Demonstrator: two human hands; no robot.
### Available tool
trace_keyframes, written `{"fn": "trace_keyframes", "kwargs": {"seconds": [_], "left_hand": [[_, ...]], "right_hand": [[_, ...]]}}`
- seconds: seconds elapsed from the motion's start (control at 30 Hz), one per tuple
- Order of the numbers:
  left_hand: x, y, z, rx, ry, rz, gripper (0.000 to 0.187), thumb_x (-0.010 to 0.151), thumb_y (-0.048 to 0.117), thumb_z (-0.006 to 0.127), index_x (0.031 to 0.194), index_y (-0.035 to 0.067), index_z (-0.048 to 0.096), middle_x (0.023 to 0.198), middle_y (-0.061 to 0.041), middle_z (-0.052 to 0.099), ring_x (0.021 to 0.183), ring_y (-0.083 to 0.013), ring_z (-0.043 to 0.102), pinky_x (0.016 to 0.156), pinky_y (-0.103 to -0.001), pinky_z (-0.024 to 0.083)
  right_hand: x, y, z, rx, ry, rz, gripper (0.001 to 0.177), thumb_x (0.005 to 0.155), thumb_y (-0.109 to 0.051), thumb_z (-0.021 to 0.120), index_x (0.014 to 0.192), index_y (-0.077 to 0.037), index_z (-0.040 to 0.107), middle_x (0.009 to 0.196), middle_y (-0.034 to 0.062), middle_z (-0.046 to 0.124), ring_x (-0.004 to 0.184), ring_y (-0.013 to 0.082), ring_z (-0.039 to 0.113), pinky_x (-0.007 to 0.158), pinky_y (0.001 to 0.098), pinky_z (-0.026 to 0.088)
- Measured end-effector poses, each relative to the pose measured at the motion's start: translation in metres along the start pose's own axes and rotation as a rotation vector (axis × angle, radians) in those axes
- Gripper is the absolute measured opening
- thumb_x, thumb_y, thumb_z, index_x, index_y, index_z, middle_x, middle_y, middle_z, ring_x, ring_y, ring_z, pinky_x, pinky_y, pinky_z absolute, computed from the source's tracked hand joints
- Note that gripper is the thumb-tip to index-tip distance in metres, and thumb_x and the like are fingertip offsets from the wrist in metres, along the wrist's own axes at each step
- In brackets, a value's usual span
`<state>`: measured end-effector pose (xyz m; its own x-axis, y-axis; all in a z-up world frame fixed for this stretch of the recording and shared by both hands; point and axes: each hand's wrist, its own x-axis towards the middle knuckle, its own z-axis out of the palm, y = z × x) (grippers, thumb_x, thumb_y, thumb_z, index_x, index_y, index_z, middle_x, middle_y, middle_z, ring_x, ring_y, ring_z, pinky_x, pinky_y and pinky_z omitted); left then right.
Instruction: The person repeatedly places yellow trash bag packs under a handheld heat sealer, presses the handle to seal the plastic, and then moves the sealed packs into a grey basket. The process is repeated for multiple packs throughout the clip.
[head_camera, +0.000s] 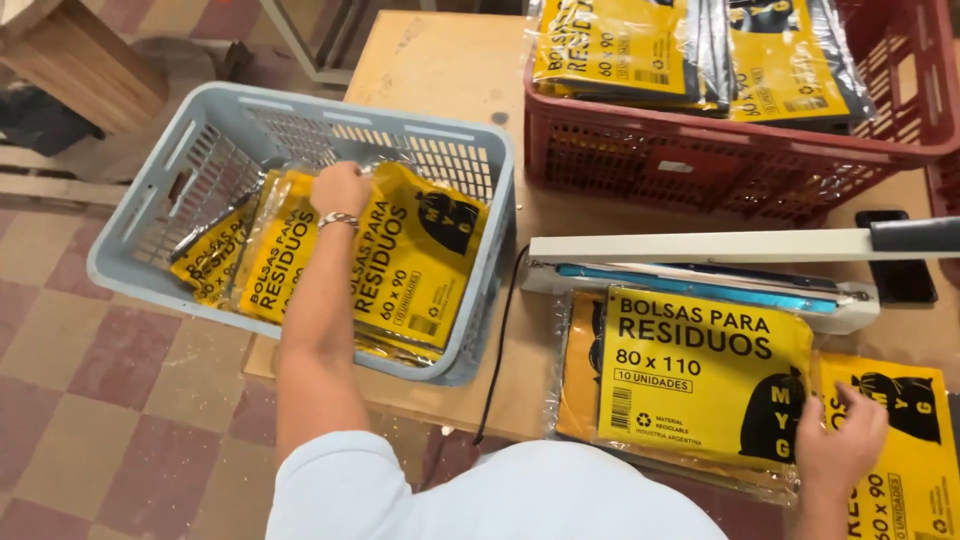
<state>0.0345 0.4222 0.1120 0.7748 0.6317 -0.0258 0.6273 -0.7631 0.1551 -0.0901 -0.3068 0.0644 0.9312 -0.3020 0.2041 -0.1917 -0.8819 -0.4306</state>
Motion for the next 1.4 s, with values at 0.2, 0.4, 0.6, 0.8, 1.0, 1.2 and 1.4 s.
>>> {"fn": "trace_keyframes", "kwargs": {"seconds": [0.2, 0.4, 0.6, 0.8, 1.0, 1.2, 1.4], "left_hand": [[-0.037, -0.006, -0.081, -0.589, 0.256, 0.298, 0.014, 0.087, 0.022, 0.055, 0.081, 0.013, 0.065, 0.084, -0.001, 0.066, 0.078, -0.0187, 0.056, 0.074, -0.036, 0.043], [-0.210, 0.073, -0.205, -0.400, 0.660, 0.867, 0.014, 0.114, -0.010, 0.060, 0.103, -0.007, 0.053, 0.099, -0.022, 0.053, 0.093, -0.0399, 0.050, 0.084, -0.049, 0.038], [-0.379, 0.176, -0.230, -0.440, 0.718, 0.971, 0.023, 0.096, -0.035, 0.049, 0.078, -0.021, 0.049, 0.112, -0.047, 0.071, 0.102, -0.0555, 0.068, 0.090, -0.057, 0.054], [-0.382, 0.211, -0.134, -0.606, 0.617, 1.001, 0.028, 0.098, 0.010, 0.059, 0.084, -0.010, 0.073, 0.086, -0.025, 0.071, 0.071, -0.0265, 0.067, 0.059, -0.033, 0.054], [-0.347, 0.269, 0.026, -1.332, 0.017, 0.465, 0.008, 0.102, 0.005, 0.054, 0.095, 0.002, 0.053, 0.080, -0.004, 0.051, 0.075, -0.0110, 0.043, 0.072, -0.028, 0.043], [-0.314, 0.274, 0.151, -1.097, -0.222, 0.145, 0.014, 0.098, 0.015, 0.060, 0.099, 0.001, 0.063, 0.079, -0.014, 0.066, 0.075, -0.0221, 0.057, 0.068, -0.039, 0.047], [-0.304, 0.279, 0.145, -0.832, -0.357, -0.020, 0.025, 0.093, 0.032, 0.059, 0.103, 0.014, 0.073, 0.084, -0.009, 0.074, 0.087, -0.0302, 0.069, 0.082, -0.048, 0.051]], "right_hand": [[-0.001, -0.055, -0.013, 0.412, 0.043, -0.179, 0.024, 0.098, 0.009, 0.064, 0.122, 0.011, 0.060, 0.116, 0.0252, 0.059, 0.106, 0.0329, 0.057, 0.093, 0.0380, 0.052], [-0.013, -0.121, -0.015, 0.793, -0.208, -0.230, 0.027, 0.090, -0.005, 0.066, 0.116, -0.004, 0.065, 0.112, 0.0114, 0.064, 0.097, 0.0207, 0.067, 0.089, 0.0305, 0.055], [-0.016, -0.182, -0.049, 1.035, -0.630, -0.416, 0.082, 0.086, -0.035, 0.070, 0.152, -0.007, 0.030, 0.147, 0.0195, 0.049, 0.129, 0.0291, 0.057, 0.108, 0.0405, 0.048], [-0.012, -0.117, -0.032, 1.615, -0.628, -0.013, 0.068, 0.079, -0.001, 0.074, 0.138, -0.010, 0.042, 0.129, 0.0163, 0.060, 0.119, 0.0316, 0.062, 0.095, 0.0449, 0.061], [0.031, -0.052, -0.045, 1.236, -0.344, 0.312, 0.034, 0.082, -0.004, 0.081, 0.113, -0.005, 0.068, 0.092, 0.0011, 0.071, 0.081, 0.0091, 0.064, 0.075, 0.0279, 0.058], [0.086, -0.006, 0.037, 0.786, -0.489, 0.196, 0.046, 0.082, -0.029, 0.086, 0.114, -0.004, 0.065, 0.086, 0.0096, 0.071, 0.080, 0.0178, 0.067, 0.070, 0.0351, 0.056], [0.134, 0.011, 0.098, 0.540, -0.434, 0.162, 0.030, 0.094, -0.049, 0.066, 0.090, -0.019, 0.068, 0.072, 0.0013, 0.065, 0.079, 0.0219, 0.065, 0.072, 0.0356, 0.049]]}}
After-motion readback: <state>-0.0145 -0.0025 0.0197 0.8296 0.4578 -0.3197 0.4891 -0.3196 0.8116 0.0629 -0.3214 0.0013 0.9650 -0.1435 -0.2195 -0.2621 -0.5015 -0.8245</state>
